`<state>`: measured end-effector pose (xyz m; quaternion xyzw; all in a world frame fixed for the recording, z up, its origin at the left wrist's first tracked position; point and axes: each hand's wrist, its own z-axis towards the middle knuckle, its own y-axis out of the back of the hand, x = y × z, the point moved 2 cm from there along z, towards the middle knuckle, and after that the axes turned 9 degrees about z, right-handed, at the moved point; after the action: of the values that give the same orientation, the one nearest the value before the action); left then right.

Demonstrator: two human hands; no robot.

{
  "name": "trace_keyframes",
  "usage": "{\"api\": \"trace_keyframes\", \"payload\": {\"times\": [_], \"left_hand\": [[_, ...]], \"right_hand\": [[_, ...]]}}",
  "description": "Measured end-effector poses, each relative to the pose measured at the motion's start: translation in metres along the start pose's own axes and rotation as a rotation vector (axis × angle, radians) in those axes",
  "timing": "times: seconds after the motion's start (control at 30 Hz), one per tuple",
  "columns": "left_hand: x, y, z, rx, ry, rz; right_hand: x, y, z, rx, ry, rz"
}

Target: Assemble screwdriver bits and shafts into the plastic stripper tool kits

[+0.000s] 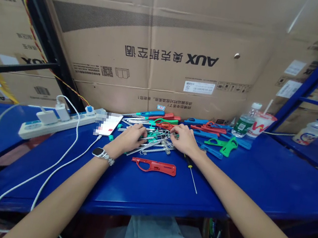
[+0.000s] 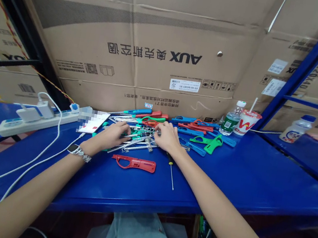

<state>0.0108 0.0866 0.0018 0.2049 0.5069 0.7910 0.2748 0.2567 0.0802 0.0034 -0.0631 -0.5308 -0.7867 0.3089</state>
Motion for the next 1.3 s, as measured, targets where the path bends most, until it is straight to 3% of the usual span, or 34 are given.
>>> {"api": "trace_keyframes", "payload": {"times": [0.33,0.53,0.67,0.8,0.97,1.3], "left_hand": [[-0.015,0.03,0.004,-0.256,0.096,-0.073],[-0.021,0.037,0.008,-0.415,0.091,-0.146],[-0.025,0.035,0.017,-0.493,0.094,-0.204],[-0.026,0.031,0.024,-0.529,0.078,-0.211],[-0.027,0.036,0.023,-0.561,0.099,-0.202],[-0.016,0.038,0.012,-0.461,0.144,-0.09]], "right_hand": [[0.01,0.003,-0.002,-0.061,0.037,0.178],[0.011,-0.003,0.002,-0.149,-0.024,0.291],[0.011,-0.006,0.006,-0.1,-0.02,0.285],[0.017,-0.007,0.006,-0.066,0.02,0.314],[0.028,-0.008,0.008,-0.126,0.005,0.379],[0.019,-0.014,0.012,-0.095,-0.054,0.723]]}}
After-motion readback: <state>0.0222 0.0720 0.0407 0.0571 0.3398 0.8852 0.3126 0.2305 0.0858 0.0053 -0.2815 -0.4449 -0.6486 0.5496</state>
